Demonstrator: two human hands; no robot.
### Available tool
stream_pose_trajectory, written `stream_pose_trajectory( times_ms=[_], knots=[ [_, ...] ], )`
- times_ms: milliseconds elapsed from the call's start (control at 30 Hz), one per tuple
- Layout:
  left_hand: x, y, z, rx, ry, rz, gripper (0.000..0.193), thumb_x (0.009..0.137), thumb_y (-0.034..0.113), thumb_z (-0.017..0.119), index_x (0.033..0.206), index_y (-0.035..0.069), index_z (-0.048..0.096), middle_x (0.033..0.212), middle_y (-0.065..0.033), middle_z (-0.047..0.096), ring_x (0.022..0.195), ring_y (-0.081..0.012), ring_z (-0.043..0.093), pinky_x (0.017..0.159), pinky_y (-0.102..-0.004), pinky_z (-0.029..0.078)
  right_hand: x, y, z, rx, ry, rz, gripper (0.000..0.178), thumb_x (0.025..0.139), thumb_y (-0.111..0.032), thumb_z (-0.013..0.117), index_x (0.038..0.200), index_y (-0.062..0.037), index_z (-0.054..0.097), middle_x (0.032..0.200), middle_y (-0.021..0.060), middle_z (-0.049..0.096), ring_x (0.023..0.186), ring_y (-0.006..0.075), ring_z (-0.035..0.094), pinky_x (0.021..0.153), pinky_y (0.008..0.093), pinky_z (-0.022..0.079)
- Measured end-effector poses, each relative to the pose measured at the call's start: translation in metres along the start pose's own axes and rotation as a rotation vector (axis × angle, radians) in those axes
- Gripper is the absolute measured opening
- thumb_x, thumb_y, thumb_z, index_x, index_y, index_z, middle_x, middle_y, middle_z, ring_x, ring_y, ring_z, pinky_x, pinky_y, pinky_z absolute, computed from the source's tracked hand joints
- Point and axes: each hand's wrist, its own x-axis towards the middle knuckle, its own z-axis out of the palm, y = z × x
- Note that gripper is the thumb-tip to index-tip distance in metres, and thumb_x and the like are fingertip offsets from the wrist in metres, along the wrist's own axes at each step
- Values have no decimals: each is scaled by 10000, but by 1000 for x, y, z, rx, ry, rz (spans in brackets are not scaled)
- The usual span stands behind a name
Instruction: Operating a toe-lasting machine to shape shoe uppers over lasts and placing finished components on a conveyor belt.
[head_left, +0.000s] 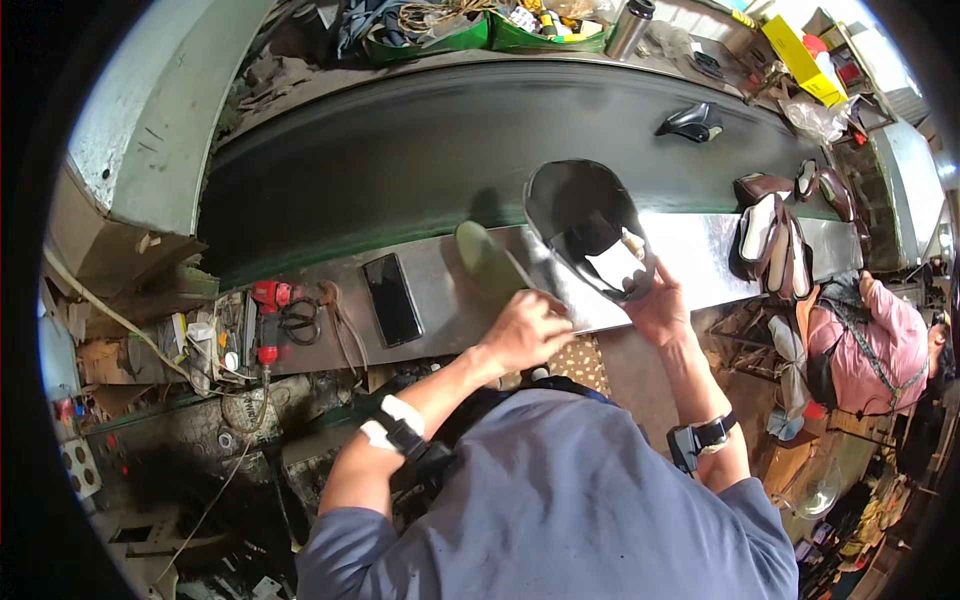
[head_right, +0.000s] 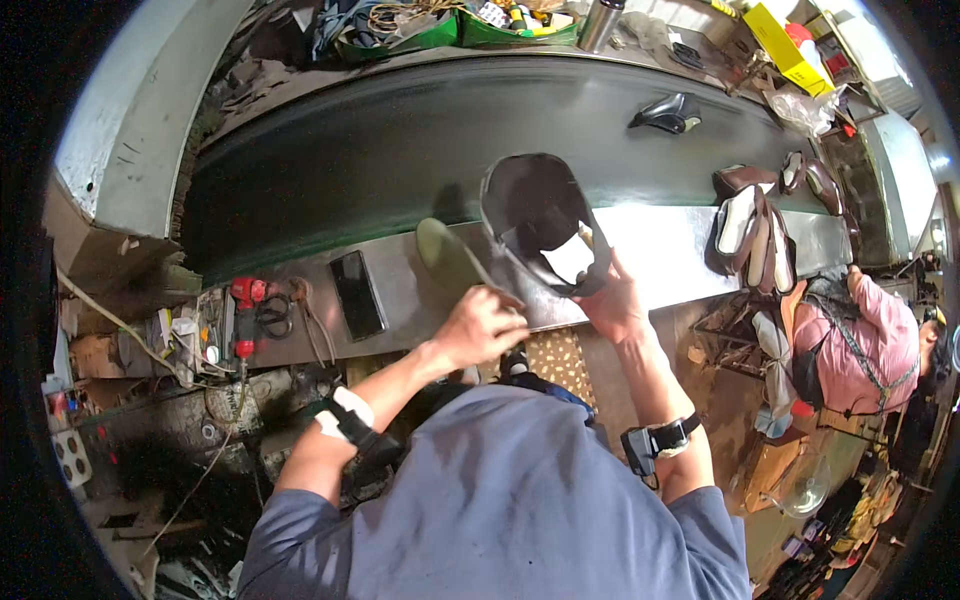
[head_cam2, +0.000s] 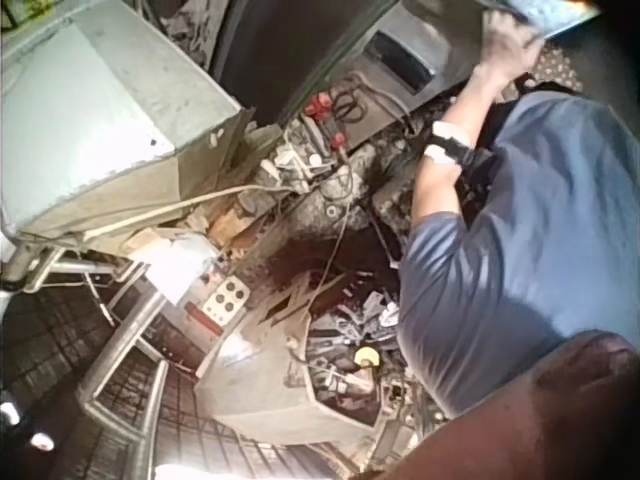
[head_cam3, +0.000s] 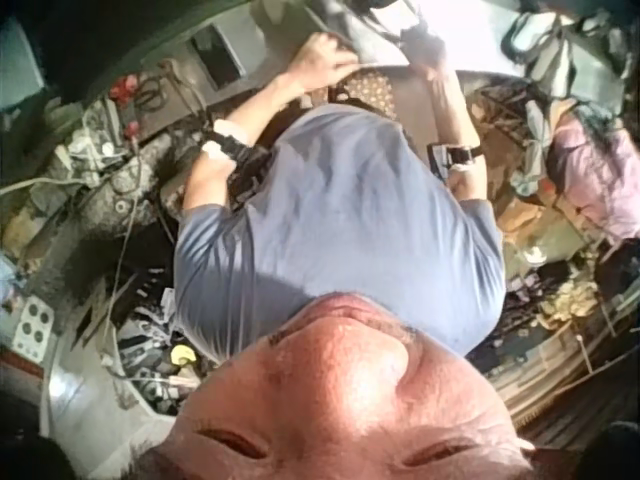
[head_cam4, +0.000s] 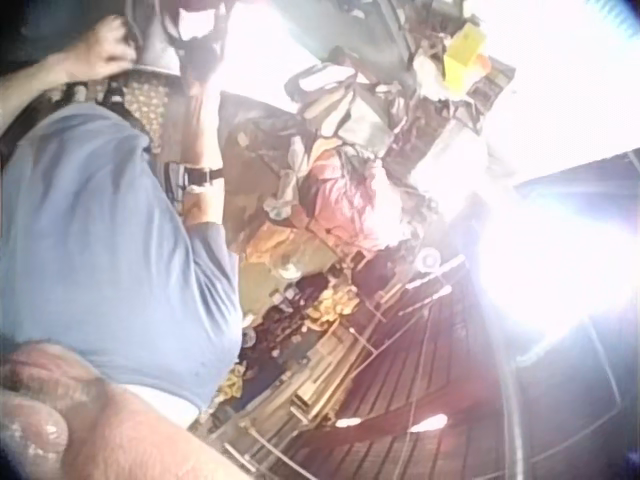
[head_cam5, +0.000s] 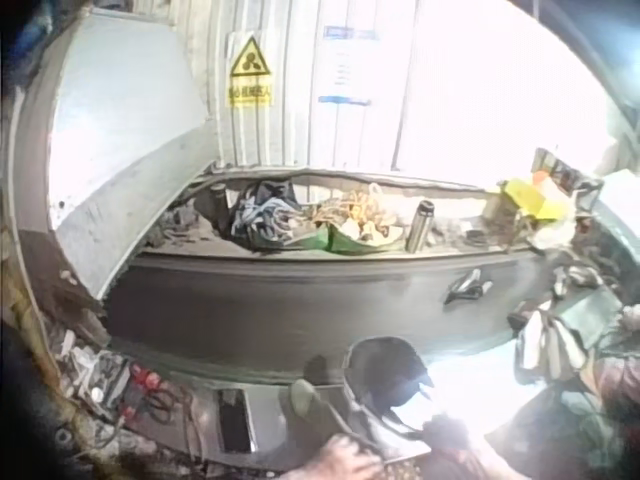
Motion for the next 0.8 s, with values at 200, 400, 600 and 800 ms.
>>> stream_pose_trajectory(
  times_ms=[200, 400, 600, 800],
  knots=[
    [24, -42, -73, -1598, 539, -1002, 536, 930, 526, 663, 1179, 52, 634, 1082, -85, 687, 1048, -182, 641, 915, -377, 520, -55, -84, 62, -450, -395, 124, 571, 975, -383, 653, 1370, 5, 511, 859, 62, 613, 911, 130, 583, 739, 343, 498],
    [8, -86, -60, -1125, 401, -1278, 332, 944, 323, 680, 1105, 34, 696, 1086, -63, 704, 1026, -182, 648, 960, -352, 488, -100, -3, 61, -1109, -590, -679, 352, 789, -113, 772, 1118, -26, 682, 664, 60, 563, 686, 263, 607, 1093, 502, 452],
    [21, -109, -56, -541, 494, -1231, 307, 915, 270, 712, 1070, 5, 737, 1022, -73, 725, 995, -146, 638, 887, -328, 485, -95, 46, 85, -1194, -597, -768, 443, 770, -75, 773, 1193, -16, 656, 892, 111, 595, 849, 294, 609, 1058, 504, 470],
    [29, -125, -45, 97, 640, -1187, 317, 892, 333, 691, 1022, 52, 759, 1047, -206, 724, 991, -401, 680, 853, -461, 532, -70, 64, 107, -904, -244, -623, 866, 735, -178, 894, 1444, 5, 432, 1360, 263, 466, 1247, 450, 490, 1046, 473, 447]
  ],
)
